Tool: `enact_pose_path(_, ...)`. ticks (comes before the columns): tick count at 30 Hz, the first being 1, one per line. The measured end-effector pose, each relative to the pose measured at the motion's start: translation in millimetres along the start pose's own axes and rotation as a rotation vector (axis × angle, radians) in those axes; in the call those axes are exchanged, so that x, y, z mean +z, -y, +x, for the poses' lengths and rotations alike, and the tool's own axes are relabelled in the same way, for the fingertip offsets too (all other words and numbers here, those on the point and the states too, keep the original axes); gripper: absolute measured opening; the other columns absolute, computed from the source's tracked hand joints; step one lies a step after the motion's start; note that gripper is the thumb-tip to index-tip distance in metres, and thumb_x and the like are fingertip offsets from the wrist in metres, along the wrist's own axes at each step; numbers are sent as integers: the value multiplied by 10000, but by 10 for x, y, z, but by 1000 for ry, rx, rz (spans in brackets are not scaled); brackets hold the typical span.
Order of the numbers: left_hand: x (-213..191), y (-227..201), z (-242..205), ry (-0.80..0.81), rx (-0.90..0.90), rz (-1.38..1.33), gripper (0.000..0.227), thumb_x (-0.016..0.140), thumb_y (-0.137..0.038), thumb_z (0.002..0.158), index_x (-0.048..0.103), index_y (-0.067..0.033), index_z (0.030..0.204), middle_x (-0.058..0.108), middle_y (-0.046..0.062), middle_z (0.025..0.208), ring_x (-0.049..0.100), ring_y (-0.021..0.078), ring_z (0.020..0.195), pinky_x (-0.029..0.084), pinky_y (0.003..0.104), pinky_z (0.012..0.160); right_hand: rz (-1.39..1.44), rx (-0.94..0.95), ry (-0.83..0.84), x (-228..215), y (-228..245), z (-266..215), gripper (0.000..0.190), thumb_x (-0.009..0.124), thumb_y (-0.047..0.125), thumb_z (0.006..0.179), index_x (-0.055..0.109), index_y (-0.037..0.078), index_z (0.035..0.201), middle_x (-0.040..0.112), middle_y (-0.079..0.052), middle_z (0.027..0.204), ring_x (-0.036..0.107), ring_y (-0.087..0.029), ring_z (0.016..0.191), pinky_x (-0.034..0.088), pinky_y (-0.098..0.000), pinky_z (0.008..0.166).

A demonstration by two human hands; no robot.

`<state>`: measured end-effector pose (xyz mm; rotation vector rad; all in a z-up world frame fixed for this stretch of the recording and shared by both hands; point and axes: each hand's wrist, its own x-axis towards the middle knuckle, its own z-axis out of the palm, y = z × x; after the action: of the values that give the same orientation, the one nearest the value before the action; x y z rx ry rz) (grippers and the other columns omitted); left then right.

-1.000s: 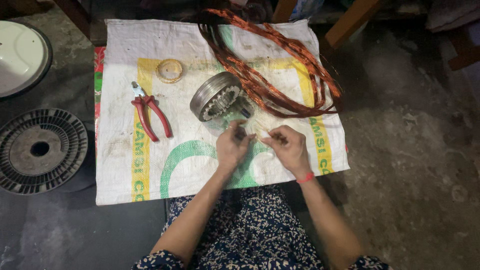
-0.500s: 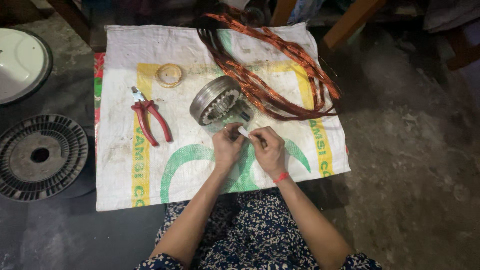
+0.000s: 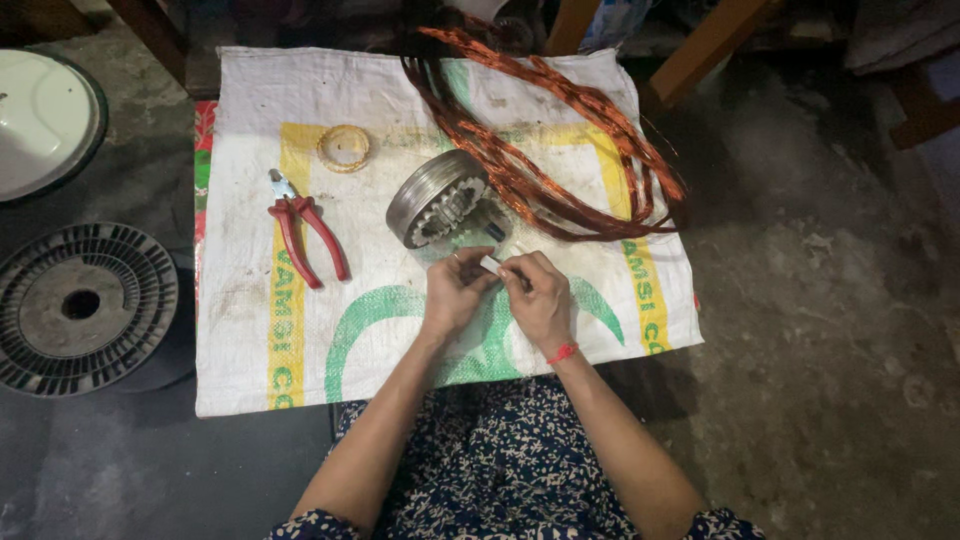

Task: The person winds copper wire around a motor stator, using pliers to cut the wire and a screwdriver to adjust the winding. The person then wraps the wire end with tape.

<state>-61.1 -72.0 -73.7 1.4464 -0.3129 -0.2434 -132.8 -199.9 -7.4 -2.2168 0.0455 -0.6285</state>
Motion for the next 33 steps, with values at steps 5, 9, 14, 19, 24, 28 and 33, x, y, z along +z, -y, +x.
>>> enact_pose_path(5, -83, 0, -3, 88, -11, -121, 392, 695, 103, 811, 656, 80, 1201, 764, 125, 971, 743, 155, 871, 615, 283, 781, -68, -7, -11, 6, 40, -16, 63, 728, 91, 910, 719, 86, 972, 671, -74, 902, 677, -214, 714, 517, -327, 605)
enact_pose_path(9, -50, 103, 37, 40, -24, -144, 183, 696, 43, 924, 702, 102, 1097, 776, 142, 945, 749, 159, 838, 635, 288, 764, -117, -72, -49, 9, 14, -50, 76, 753, 92, 923, 697, 87, 973, 675, -71, 960, 670, -209, 740, 514, -319, 623)
enact_pose_path(14, -15, 250, 74, -67, -26, -155, 143, 652, 22, 952, 710, 95, 1061, 775, 144, 931, 752, 168, 784, 640, 288, 721, 55, 42, -191, -23, -135, -52, 223, 772, 59, 844, 683, 33, 1047, 651, -63, 908, 554, -142, 646, 457, -300, 579)
enact_pose_path(19, 25, 161, 48, -167, -35, -152, 142, 652, 4, 967, 703, 97, 1061, 765, 140, 937, 747, 167, 784, 627, 279, 728, 26, 129, -328, -60, -340, -13, 189, 751, 59, 910, 687, 26, 1084, 663, -61, 933, 563, -128, 723, 490, -293, 644)
enact_pose_path(24, 41, -9, 5, -162, -31, -150, 163, 640, -3, 965, 690, 73, 1100, 757, 127, 962, 749, 157, 814, 643, 275, 736, -125, 130, -169, -192, -336, 13, 198, 773, 68, 871, 726, 34, 1060, 671, -98, 950, 629, -191, 750, 516, -323, 680)
enact_pose_path(28, 60, -34, 8, -188, -29, -202, 164, 649, 2, 969, 655, 62, 1122, 751, 129, 953, 747, 161, 824, 641, 279, 736, -169, 29, -118, -247, -172, 85, 180, 787, 148, 845, 747, 53, 992, 658, -112, 965, 656, -267, 878, 522, -378, 768)
enact_pose_path(33, 95, -72, 23, -245, -33, -245, 179, 660, 32, 927, 543, 12, 1061, 697, 103, 922, 724, 153, 794, 636, 294, 693, -342, -55, 18, -210, -116, 175, 182, 786, 211, 827, 747, 54, 909, 646, -120, 919, 612, -339, 952, 491, -440, 841)
